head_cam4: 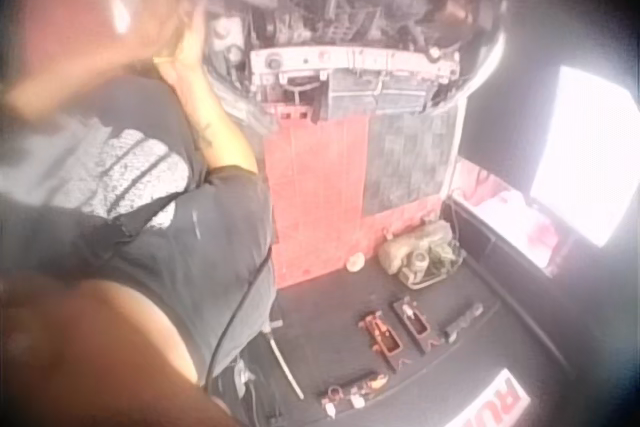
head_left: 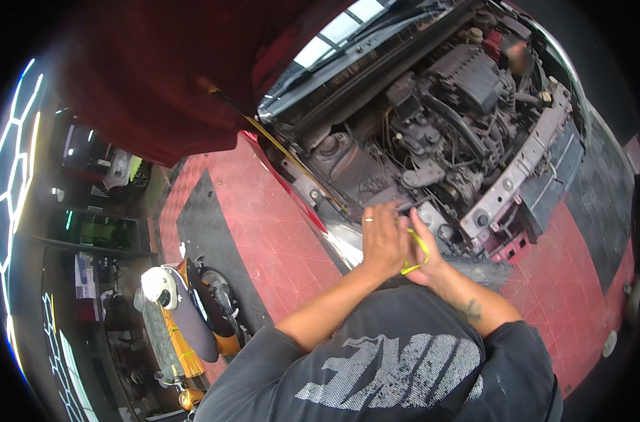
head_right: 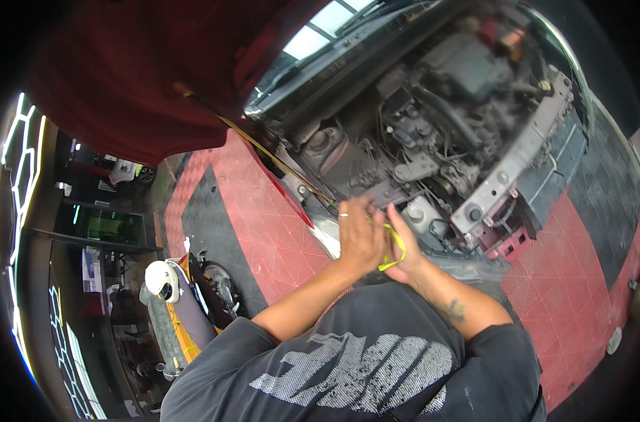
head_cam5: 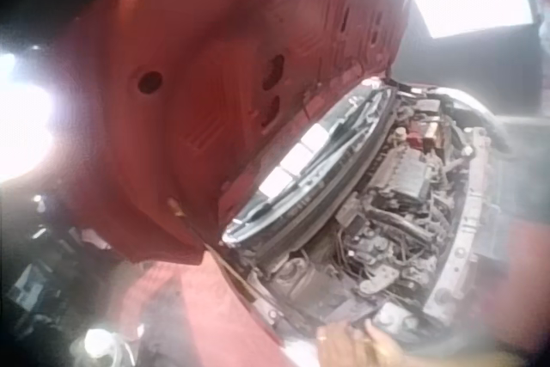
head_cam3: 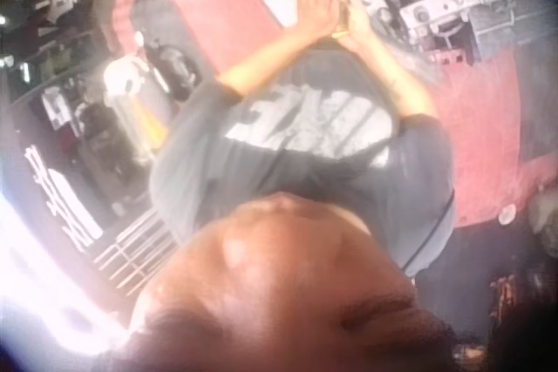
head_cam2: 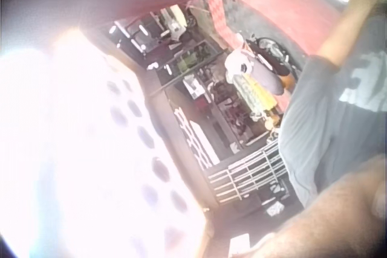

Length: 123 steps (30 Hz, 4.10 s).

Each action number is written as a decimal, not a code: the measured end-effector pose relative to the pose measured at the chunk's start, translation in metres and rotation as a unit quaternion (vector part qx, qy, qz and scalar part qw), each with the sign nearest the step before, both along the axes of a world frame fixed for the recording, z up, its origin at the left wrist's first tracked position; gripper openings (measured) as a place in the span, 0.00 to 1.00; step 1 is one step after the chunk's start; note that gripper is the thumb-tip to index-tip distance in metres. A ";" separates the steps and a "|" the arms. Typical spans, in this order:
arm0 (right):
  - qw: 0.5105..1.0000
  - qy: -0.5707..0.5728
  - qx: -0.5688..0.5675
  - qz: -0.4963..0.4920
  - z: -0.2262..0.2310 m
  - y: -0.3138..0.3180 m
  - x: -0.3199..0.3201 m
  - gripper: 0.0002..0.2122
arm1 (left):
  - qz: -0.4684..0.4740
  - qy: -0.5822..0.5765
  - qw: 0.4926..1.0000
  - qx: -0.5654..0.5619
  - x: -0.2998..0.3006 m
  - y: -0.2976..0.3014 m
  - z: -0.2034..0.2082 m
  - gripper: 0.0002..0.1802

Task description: The person secures the hood of a red car using a yellow zip tie, then retrieves a chrome trim piece from the trunk and installs it on the rear of the vehicle.

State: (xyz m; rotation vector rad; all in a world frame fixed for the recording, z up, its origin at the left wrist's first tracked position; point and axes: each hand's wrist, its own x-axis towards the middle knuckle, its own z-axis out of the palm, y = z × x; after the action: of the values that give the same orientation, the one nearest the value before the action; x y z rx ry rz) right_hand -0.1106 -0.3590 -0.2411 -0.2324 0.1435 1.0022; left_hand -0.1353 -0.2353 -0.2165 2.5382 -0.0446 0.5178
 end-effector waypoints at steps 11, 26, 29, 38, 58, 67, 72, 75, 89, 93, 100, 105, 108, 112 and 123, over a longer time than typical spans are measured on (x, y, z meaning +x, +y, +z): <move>0.979 -0.047 -0.122 -0.159 0.007 -0.020 0.021 0.27 | 0.145 -0.252 0.954 -0.069 0.044 0.091 0.116 0.11; 0.966 -0.015 -0.223 -0.128 -0.009 -0.026 -0.018 0.17 | 0.100 -0.255 0.921 -0.278 0.089 0.187 0.174 0.14; 0.962 -0.012 -0.237 -0.134 -0.005 -0.023 -0.019 0.16 | 0.111 -0.280 0.911 -0.281 0.091 0.183 0.167 0.12; 0.958 -0.006 -0.260 -0.123 -0.008 -0.003 -0.030 0.16 | 0.081 -0.334 0.936 -0.079 0.088 0.198 0.169 0.10; 0.948 0.000 -0.274 -0.161 -0.012 -0.005 -0.041 0.17 | 0.029 -0.406 0.914 0.007 0.098 0.208 0.156 0.11; 0.945 -0.009 -0.293 -0.143 -0.014 -0.003 -0.040 0.17 | 0.082 -0.339 0.907 -0.236 0.097 0.196 0.160 0.14; 0.940 0.000 -0.306 -0.154 -0.016 -0.007 -0.036 0.18 | 0.149 -0.297 0.913 -0.237 0.093 0.181 0.172 0.11; 0.943 -0.009 -0.300 -0.146 -0.017 -0.003 -0.035 0.19 | 0.178 -0.337 0.915 -0.133 0.094 0.174 0.170 0.11; 0.958 0.034 -0.250 -0.137 -0.026 -0.007 -0.019 0.16 | 0.117 -0.292 0.949 -0.010 0.109 0.193 0.157 0.12; 0.962 0.034 -0.238 -0.132 -0.029 -0.011 -0.014 0.15 | 0.110 -0.352 0.918 -0.145 0.087 0.189 0.154 0.13; 0.967 0.027 -0.226 -0.113 -0.038 -0.014 -0.010 0.15 | 0.142 -0.305 0.911 -0.237 0.085 0.176 0.177 0.15; 0.968 0.029 -0.226 -0.104 -0.038 -0.014 -0.010 0.14 | 0.176 -0.283 0.909 -0.250 0.092 0.167 0.183 0.11; 0.967 0.038 -0.227 -0.105 -0.043 -0.016 -0.012 0.14 | 0.226 -0.278 0.927 -0.113 0.096 0.168 0.182 0.11; 0.970 0.041 -0.214 -0.106 -0.043 -0.016 -0.011 0.14 | 0.174 -0.282 0.941 -0.071 0.104 0.179 0.168 0.09; 0.966 -0.125 -0.222 -0.041 -0.002 0.030 0.027 0.13 | 0.023 -0.122 0.985 -0.118 -0.013 0.143 0.087 0.06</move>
State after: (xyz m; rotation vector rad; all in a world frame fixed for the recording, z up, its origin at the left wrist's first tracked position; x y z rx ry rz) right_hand -0.0840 -0.3294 -0.2426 -0.7538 0.1446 0.8407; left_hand -0.1486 -0.0918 -0.1293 2.2385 -0.0142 0.8020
